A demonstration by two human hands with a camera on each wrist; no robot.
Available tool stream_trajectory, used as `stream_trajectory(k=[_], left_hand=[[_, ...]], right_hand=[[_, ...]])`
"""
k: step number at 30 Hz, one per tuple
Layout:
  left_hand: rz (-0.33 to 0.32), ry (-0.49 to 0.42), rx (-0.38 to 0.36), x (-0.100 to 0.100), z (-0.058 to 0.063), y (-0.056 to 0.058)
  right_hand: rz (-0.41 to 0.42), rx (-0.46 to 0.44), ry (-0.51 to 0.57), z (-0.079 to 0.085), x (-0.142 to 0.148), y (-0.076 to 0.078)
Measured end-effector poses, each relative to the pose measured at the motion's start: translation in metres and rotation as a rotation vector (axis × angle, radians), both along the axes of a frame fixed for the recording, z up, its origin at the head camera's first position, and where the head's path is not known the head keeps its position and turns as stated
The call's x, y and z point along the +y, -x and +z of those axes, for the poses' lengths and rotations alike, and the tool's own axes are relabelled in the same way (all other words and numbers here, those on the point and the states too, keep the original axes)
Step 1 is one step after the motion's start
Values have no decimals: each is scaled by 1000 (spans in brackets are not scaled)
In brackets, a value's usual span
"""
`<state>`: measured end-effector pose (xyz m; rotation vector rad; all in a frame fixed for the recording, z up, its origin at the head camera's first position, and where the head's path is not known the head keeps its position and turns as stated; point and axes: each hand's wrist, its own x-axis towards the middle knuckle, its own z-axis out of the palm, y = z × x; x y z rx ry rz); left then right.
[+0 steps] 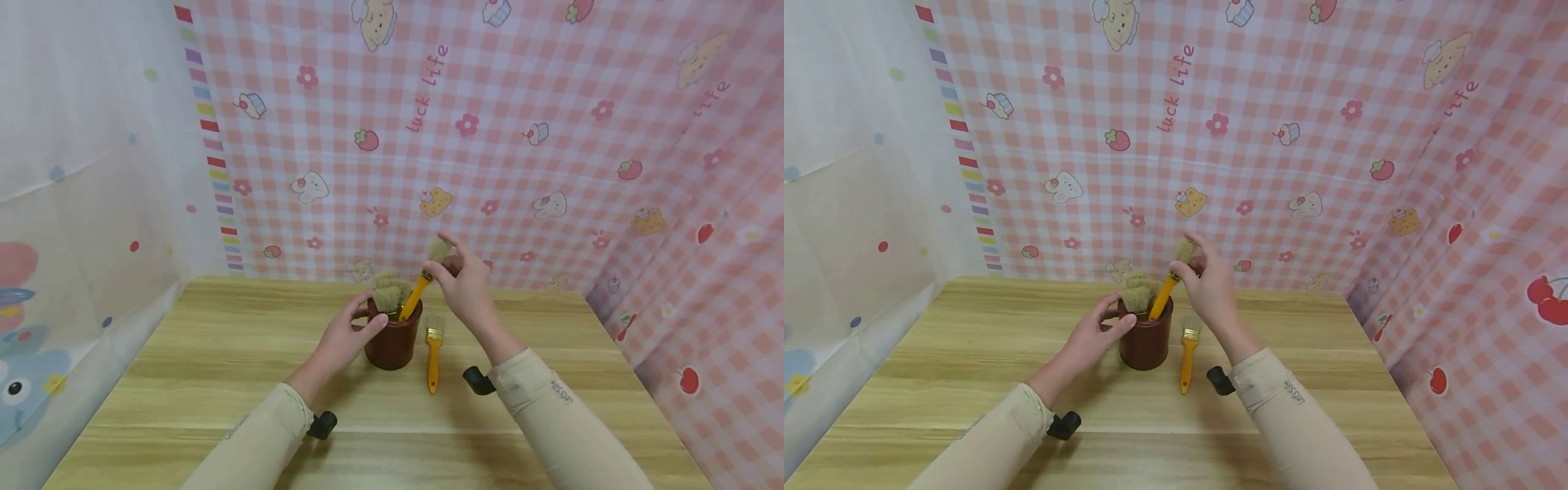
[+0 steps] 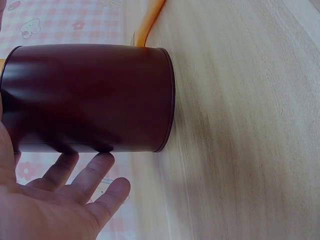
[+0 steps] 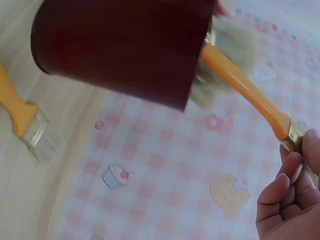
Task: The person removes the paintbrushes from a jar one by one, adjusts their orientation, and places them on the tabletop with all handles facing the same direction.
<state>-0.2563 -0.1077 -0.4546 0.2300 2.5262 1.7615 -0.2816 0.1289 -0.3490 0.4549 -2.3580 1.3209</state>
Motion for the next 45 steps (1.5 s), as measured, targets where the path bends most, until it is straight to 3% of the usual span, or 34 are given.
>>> stream_trajectory(k=[8,14,20,28,40,45], left_hand=[[2,1,2,1,0,-1],[0,7,3,0,-1,-2],[0,12,6,0,-1,-1],[3,13,1,0,-1,-2],[8,20,9,0,-1,-2],[6,20,12,1,-1,-1]], right_hand=[[-76,-74,109,8,33,5],[-124,-192,84,0,54,8],[-110,-326,-35,-18,72,15],[-26,-569,-192,-55,88,26],[11,-644,-269,-89,89,24],[9,-675,-254,-105,86,23]])
